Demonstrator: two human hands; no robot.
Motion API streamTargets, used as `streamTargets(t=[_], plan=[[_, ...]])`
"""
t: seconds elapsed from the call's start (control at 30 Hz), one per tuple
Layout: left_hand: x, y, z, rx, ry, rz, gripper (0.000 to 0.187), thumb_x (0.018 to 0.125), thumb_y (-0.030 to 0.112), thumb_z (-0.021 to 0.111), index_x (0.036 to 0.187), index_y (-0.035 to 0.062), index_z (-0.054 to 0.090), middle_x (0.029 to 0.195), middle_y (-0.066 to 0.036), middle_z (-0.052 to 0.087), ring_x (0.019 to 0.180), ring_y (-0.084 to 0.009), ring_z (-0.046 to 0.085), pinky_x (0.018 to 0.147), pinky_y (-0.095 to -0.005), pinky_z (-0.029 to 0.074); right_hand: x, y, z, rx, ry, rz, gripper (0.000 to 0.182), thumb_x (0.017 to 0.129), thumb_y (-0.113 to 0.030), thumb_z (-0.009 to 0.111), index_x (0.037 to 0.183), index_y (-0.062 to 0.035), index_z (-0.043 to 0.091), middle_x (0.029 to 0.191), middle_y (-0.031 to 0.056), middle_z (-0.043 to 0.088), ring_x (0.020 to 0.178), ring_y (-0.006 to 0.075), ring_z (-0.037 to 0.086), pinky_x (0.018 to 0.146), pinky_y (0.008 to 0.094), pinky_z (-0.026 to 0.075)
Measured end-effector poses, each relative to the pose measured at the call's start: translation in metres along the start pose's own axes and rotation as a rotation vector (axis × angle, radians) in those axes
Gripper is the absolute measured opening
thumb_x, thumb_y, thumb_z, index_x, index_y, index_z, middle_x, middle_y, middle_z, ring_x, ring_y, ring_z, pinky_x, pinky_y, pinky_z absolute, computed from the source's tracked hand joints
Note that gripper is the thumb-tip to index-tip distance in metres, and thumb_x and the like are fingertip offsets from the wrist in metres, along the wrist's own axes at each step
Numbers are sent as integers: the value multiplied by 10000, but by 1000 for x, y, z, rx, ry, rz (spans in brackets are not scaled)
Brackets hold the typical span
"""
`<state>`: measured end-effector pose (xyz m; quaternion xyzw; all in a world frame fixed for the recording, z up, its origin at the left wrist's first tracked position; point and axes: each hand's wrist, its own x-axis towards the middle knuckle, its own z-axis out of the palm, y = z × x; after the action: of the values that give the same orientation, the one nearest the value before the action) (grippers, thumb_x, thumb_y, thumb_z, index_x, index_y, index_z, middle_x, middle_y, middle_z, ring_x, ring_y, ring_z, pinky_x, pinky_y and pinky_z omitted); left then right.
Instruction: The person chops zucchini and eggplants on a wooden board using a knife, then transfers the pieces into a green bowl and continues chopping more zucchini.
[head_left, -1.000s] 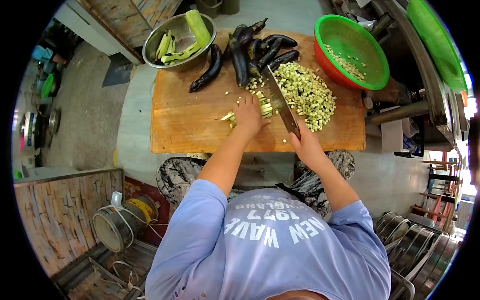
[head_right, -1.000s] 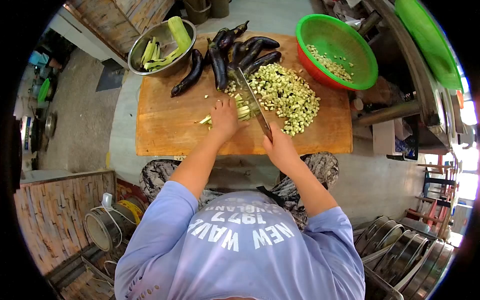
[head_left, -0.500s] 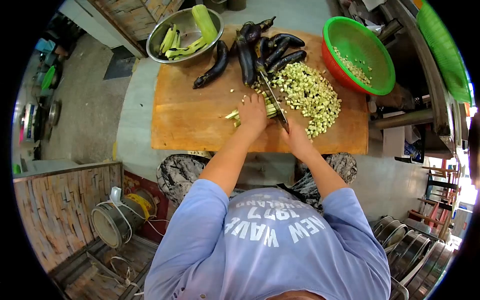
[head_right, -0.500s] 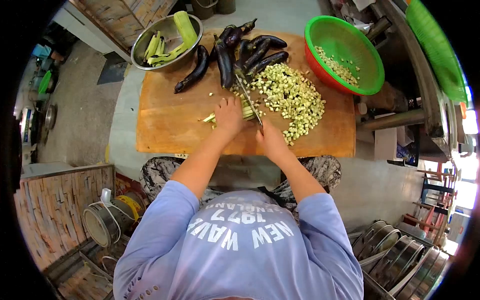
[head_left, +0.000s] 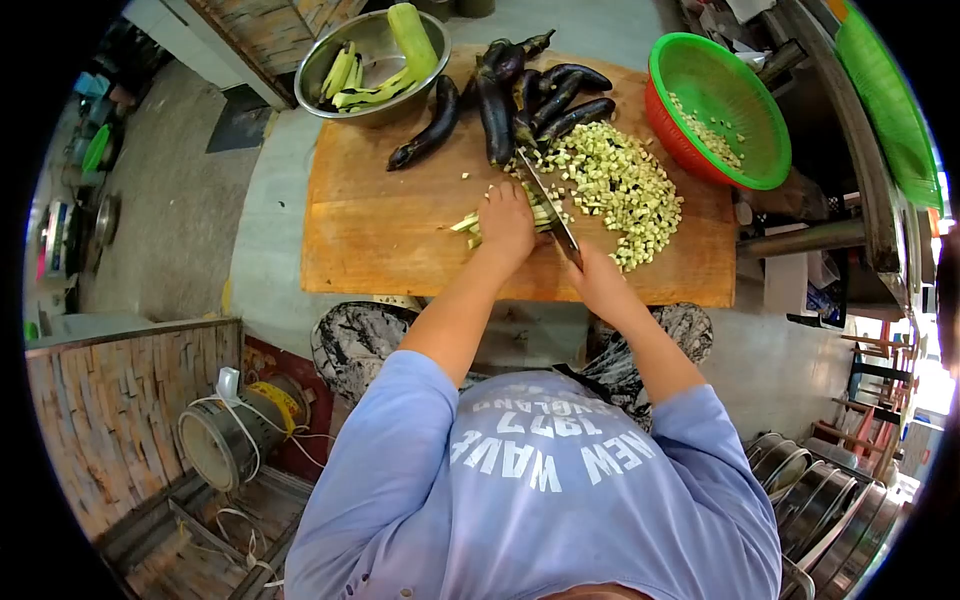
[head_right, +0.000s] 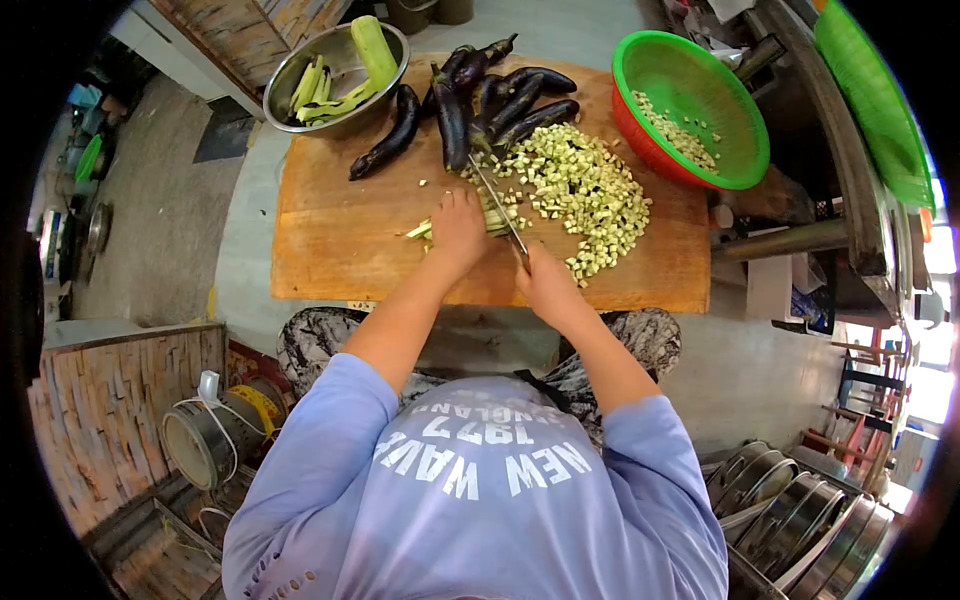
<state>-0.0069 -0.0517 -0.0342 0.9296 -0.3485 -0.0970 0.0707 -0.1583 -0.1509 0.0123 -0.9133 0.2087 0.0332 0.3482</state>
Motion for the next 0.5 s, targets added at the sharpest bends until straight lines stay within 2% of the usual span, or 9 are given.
streamTargets(t=[0.03, 0.17, 0.27, 0.37, 0.5], plan=[[0, 1, -2, 4, -12, -5, 1081, 606, 601, 782, 1349, -68, 371, 1204, -159, 506, 1142, -286, 467, 952, -394, 378, 5, 1, 6, -6, 34, -38, 160, 882, -115, 560, 943, -3, 463, 737, 233, 576, 729, 432, 588, 629, 470, 445], [-4, 4, -20, -35, -44, -8, 1147, 570, 607, 800, 1379, -63, 339, 1260, -162, 489, 1183, -300, 450, 981, -411, 361, -1, 0, 3, 188, 11, 87, 165, 886, -122, 561, 950, -3, 468, 735, 227, 576, 709, 414, 587, 630, 460, 447], [-7, -1, -6, 75, 226, 50, 1164, 556, 617, 802, 1386, -50, 332, 1336, -160, 457, 1242, -313, 419, 1006, -430, 341, -13, -16, -19, 195, 12, 113, 173, 885, -124, 563, 960, 1, 469, 743, 227, 583, 708, 410, 589, 634, 455, 451], [-9, -5, -24, 93, 65, 9, 1142, 569, 631, 789, 1381, -40, 350, 1391, -151, 426, 1289, -315, 386, 1025, -436, 324, -29, -28, -33, 97, 23, 49, 182, 880, -119, 567, 970, 5, 470, 763, 235, 595, 736, 421, 600, 645, 461, 458], [-3, -8, -9, 97, -28, -12, 1083, 594, 630, 773, 1343, -53, 390, 1337, -165, 454, 1244, -312, 410, 1000, -430, 344, -24, -25, -31, 44, -25, 3, 192, 874, -116, 572, 971, 14, 469, 787, 253, 605, 779, 438, 606, 669, 480, 466]])
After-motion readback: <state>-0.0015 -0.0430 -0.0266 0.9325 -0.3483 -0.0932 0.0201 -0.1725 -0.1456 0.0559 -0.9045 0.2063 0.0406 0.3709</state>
